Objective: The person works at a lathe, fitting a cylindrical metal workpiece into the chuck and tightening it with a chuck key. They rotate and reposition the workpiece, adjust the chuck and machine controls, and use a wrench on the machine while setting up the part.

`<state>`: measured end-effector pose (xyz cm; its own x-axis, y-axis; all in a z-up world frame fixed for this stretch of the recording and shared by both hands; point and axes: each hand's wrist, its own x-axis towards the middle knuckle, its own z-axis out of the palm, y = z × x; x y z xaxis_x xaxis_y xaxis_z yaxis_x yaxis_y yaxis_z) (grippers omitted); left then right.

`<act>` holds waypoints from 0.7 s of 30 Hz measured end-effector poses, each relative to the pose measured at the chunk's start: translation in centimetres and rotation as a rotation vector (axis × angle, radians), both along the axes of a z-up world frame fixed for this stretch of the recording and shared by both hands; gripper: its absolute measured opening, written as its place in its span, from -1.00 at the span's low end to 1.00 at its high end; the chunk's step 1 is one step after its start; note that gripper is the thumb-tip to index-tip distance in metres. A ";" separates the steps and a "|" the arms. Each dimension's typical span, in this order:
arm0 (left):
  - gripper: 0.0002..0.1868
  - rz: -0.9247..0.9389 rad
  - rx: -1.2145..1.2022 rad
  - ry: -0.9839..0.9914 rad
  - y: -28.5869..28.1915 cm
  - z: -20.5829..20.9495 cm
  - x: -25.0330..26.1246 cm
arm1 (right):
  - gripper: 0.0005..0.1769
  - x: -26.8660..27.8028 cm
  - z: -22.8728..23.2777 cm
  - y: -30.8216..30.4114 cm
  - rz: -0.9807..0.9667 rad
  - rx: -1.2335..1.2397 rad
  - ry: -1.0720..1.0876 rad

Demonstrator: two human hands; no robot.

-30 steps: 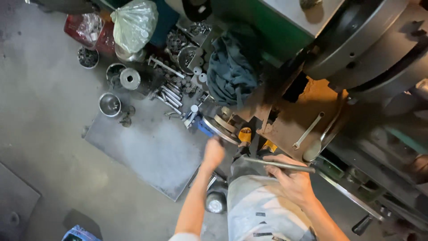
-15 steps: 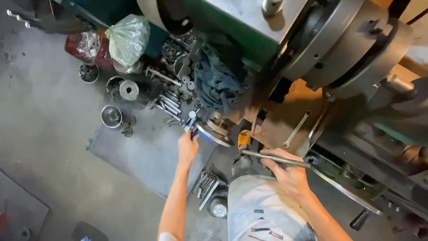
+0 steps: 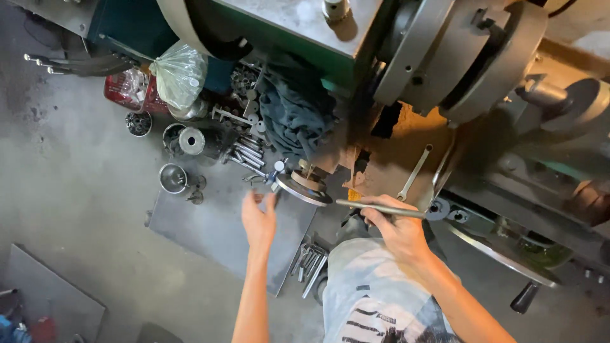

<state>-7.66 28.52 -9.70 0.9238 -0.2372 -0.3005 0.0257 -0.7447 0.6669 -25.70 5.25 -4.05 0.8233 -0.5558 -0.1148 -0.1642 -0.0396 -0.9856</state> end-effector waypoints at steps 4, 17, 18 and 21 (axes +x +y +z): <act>-0.31 0.241 0.000 0.157 -2.5 0.8 -0.5 | -0.87 0.0 -0.1 -0.2 -0.018 0.000 -0.007; -0.37 0.289 -0.091 0.083 -5.4 -12.4 0.0 | -0.86 -0.2 0.0 0.4 -0.106 0.062 -0.060; -0.50 0.310 -0.153 0.125 -5.1 -12.2 0.8 | -0.86 -0.2 0.1 0.5 -0.101 0.052 -0.067; -0.58 0.391 -0.257 0.293 -3.9 -15.3 4.0 | -0.88 -0.1 -0.2 0.6 -0.095 0.036 -0.085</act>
<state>-3.70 24.62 -24.98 0.8443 0.0069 -0.5358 0.4794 -0.4563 0.7496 -25.84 5.84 -4.22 0.7746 -0.6287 -0.0683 -0.0818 0.0075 -0.9966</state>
